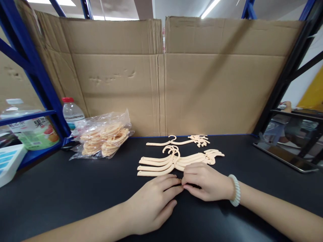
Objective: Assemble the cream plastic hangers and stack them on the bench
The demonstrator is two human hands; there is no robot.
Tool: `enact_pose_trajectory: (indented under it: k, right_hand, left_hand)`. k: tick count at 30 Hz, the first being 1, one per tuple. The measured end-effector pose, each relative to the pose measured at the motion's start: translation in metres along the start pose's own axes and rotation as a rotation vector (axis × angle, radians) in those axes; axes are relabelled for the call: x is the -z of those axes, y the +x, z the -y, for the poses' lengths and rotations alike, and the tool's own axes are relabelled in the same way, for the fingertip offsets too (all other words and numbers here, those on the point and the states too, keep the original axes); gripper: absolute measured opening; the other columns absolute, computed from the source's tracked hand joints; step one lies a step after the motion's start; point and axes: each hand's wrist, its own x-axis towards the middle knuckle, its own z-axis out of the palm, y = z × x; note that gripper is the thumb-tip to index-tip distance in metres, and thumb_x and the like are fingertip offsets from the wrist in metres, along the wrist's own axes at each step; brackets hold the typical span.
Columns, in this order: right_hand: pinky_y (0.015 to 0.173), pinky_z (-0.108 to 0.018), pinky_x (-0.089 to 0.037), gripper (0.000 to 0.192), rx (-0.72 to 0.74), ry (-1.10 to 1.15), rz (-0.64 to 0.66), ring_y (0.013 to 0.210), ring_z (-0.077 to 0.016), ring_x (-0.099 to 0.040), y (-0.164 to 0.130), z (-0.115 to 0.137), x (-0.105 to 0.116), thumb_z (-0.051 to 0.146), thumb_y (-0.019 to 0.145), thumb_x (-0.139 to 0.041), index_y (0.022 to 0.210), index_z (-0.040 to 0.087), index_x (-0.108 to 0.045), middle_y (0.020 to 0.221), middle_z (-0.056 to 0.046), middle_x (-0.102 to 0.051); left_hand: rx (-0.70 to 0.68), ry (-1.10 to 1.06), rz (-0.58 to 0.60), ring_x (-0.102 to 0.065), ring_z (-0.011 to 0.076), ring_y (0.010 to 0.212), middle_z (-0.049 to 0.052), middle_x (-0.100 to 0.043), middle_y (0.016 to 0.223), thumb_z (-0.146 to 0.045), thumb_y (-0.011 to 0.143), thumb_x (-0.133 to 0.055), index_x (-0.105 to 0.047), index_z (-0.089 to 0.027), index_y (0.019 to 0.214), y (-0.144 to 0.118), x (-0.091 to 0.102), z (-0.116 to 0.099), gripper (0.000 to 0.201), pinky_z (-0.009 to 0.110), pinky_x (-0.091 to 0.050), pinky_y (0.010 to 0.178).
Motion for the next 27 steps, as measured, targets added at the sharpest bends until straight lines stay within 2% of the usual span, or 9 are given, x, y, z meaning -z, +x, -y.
enact_pose_trajectory:
  k: [19, 27]
  right_hand:
    - [0.061, -0.027, -0.04, 0.019, -0.008, -0.003, 0.008, 0.07, -0.0152, -0.056, -0.0002, 0.0013, -0.0017, 0.015, 0.088, -0.046, 0.089, 0.016, -0.065, 0.078, -0.004, -0.064]
    - [0.059, -0.027, -0.039, 0.024, 0.012, -0.124, 0.025, 0.068, -0.0158, -0.054, 0.0008, 0.0025, -0.0027, 0.015, 0.09, -0.041, 0.087, 0.016, -0.065, 0.075, -0.005, -0.062]
  left_hand:
    - [0.008, -0.026, -0.028, -0.054, 0.0232, 0.116, 0.01, -0.059, 0.123, -0.013, 0.085, -0.047, -0.053, -0.02, 0.127, 0.0006, -0.0016, 0.0006, 0.042, 0.037, -0.046, 0.101]
    - [0.018, -0.024, -0.032, -0.054, 0.0233, 0.115, 0.01, -0.06, 0.123, -0.014, 0.086, -0.047, -0.053, -0.02, 0.125, 0.0002, -0.0014, 0.0004, 0.04, 0.038, -0.046, 0.1]
